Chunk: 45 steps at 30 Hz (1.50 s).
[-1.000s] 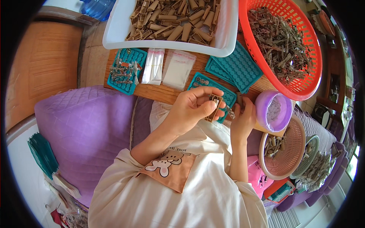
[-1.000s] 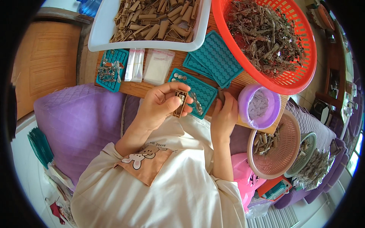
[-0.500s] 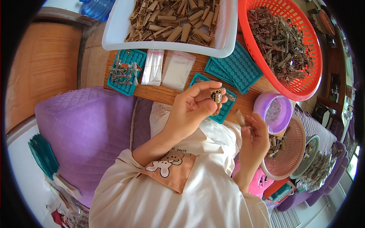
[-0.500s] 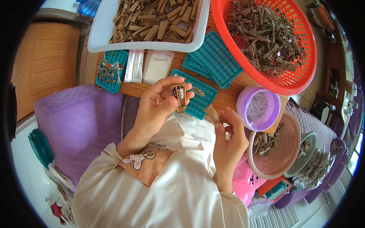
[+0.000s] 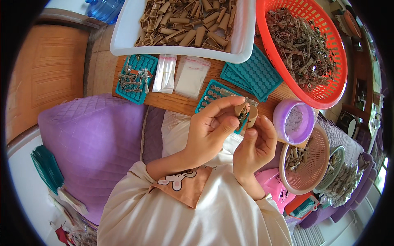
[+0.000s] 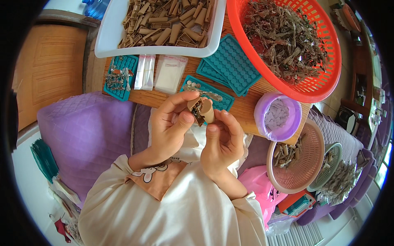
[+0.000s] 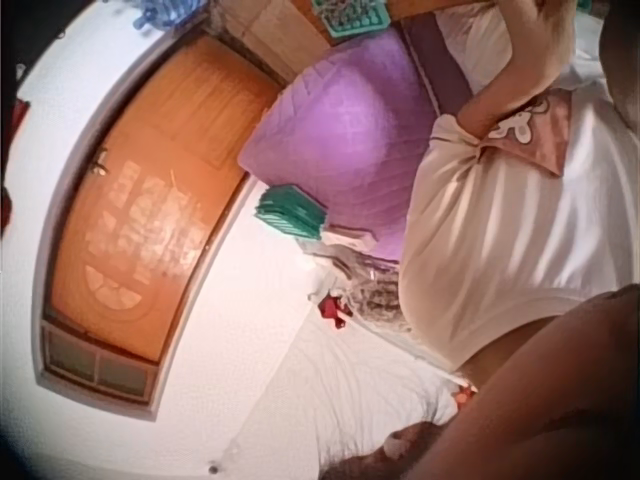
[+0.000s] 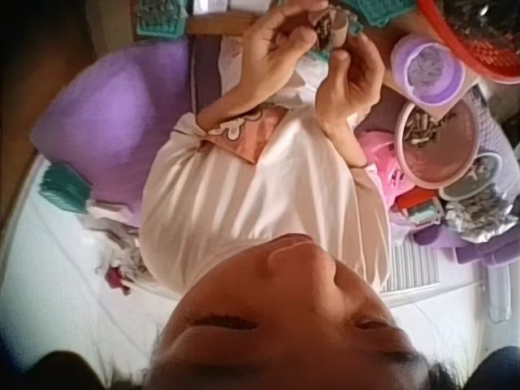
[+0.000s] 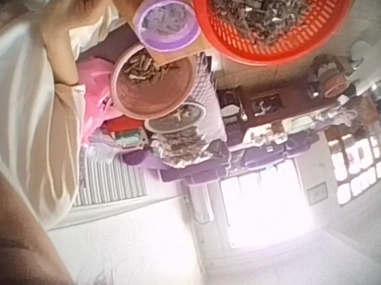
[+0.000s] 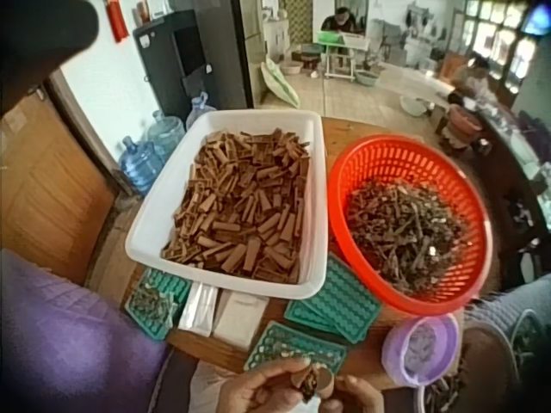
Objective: The person assembles small metal components into plastic housings by hand, then places the assembled units into sorting trays.
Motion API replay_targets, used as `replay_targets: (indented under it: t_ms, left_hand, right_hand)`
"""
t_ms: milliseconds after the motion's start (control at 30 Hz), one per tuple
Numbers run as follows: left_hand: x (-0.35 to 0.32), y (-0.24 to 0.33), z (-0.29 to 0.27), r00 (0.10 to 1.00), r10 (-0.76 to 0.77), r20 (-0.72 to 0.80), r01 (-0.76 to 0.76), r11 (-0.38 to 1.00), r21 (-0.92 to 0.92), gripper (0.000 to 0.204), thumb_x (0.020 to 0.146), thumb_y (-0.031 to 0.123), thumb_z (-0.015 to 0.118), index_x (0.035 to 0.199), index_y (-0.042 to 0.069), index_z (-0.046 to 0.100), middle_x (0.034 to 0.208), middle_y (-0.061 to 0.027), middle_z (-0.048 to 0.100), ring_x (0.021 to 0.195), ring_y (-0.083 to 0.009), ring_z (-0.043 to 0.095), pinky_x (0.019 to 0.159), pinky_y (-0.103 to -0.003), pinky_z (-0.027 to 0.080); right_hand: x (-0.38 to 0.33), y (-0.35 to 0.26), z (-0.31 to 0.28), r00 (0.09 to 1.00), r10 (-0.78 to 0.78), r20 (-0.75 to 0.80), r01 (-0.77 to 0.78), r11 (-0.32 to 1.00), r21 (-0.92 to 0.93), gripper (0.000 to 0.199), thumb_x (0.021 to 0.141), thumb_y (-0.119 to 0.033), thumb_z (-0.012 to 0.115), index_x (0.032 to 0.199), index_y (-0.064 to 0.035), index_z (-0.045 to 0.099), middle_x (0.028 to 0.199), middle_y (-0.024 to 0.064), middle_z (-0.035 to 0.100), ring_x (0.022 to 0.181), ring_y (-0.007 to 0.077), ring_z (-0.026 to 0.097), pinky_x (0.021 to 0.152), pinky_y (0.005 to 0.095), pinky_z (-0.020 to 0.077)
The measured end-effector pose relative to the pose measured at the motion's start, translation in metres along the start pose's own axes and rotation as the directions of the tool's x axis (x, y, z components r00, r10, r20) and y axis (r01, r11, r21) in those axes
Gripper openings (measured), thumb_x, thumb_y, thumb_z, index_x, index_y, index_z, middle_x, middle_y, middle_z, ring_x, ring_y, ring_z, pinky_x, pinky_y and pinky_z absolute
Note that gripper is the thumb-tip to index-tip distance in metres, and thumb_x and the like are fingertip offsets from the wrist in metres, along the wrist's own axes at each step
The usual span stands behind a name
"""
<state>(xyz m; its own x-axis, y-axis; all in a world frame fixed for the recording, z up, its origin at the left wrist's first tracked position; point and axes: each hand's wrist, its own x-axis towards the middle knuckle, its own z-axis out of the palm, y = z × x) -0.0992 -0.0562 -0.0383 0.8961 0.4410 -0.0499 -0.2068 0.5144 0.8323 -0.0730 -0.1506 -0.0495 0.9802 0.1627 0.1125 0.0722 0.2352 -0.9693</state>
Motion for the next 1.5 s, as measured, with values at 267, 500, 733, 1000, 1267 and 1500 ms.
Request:
replay_targets:
  t_ms: [267,500,733,1000,1267,1500]
  left_hand:
    - [0.000,-0.004,0.003,1.000,0.008,-0.024,-0.004,0.987,0.160,0.040,0.079,0.012,0.056,0.112,-0.005,0.041,0.104,-0.0173,0.053,0.099,-0.0202,0.051,0.082,-0.029,0.044]
    - [-0.005,-0.011,-0.002,0.994,0.060,0.087,-0.089,0.920,0.381,0.038,0.081,0.018,0.054,0.108,-0.006,0.044,0.106,-0.0176,0.051,0.102,-0.0209,0.048,0.083,-0.032,0.043]
    - [-0.005,-0.020,0.003,0.997,0.061,0.047,-0.069,0.980,0.188,0.037,0.084,0.034,0.045,0.091,-0.002,0.050,0.074,-0.0064,0.054,0.077,-0.0198,0.055,0.086,-0.034,0.037]
    - [0.001,-0.019,-0.005,0.979,-0.138,0.152,0.170,0.958,-0.230,0.042,0.083,0.042,0.044,0.100,0.004,0.043,0.082,-0.0032,0.048,0.090,-0.0170,0.047,0.089,-0.032,0.032]
    - [0.015,-0.006,-0.022,0.937,-0.349,-0.018,0.279,0.779,-0.562,0.038,0.085,0.043,0.036,0.106,0.011,0.038,0.096,-0.0059,0.051,0.071,-0.0149,0.054,0.059,-0.026,0.046]
    - [0.015,-0.017,-0.035,0.932,-0.304,0.198,0.361,0.721,-0.591,0.045,0.085,0.048,0.029,0.106,0.008,0.039,0.073,-0.0011,0.045,0.050,-0.0067,0.035,0.042,-0.018,0.027]
  right_hand:
    - [-0.002,0.006,0.002,1.000,-0.018,-0.006,0.018,0.999,-0.032,0.026,0.077,0.006,0.052,0.103,0.0035,0.046,0.098,0.0126,0.055,0.084,0.0162,0.055,0.076,0.0265,0.0440]
    - [0.005,0.001,-0.003,0.989,0.007,0.146,0.032,0.965,-0.259,0.027,0.070,0.008,0.057,0.094,0.0027,0.048,0.088,0.0106,0.052,0.075,0.0171,0.052,0.065,0.0268,0.0433]
    - [0.009,0.013,-0.001,0.851,-0.147,0.503,0.379,0.836,-0.396,0.025,0.075,-0.015,0.057,0.089,0.0031,0.048,0.078,0.0152,0.049,0.070,0.0298,0.050,0.058,0.0348,0.0416]
    - [0.012,0.002,-0.002,0.888,-0.001,0.459,0.284,0.788,-0.547,0.027,0.074,-0.020,0.057,0.087,0.0021,0.049,0.071,0.0136,0.050,0.062,0.0292,0.050,0.054,0.0345,0.0406]
    - [0.057,-0.041,-0.066,0.986,0.112,0.122,0.019,0.652,-0.758,0.019,0.070,-0.003,0.058,0.089,-0.0005,0.055,0.076,0.0101,0.057,0.062,0.0168,0.055,0.056,0.0270,0.0434]
    - [0.101,-0.022,-0.105,0.933,0.316,0.171,0.158,0.065,-0.985,0.022,0.068,-0.006,0.058,0.088,0.0034,0.054,0.083,0.0177,0.057,0.069,0.0314,0.055,0.063,0.0372,0.0427]
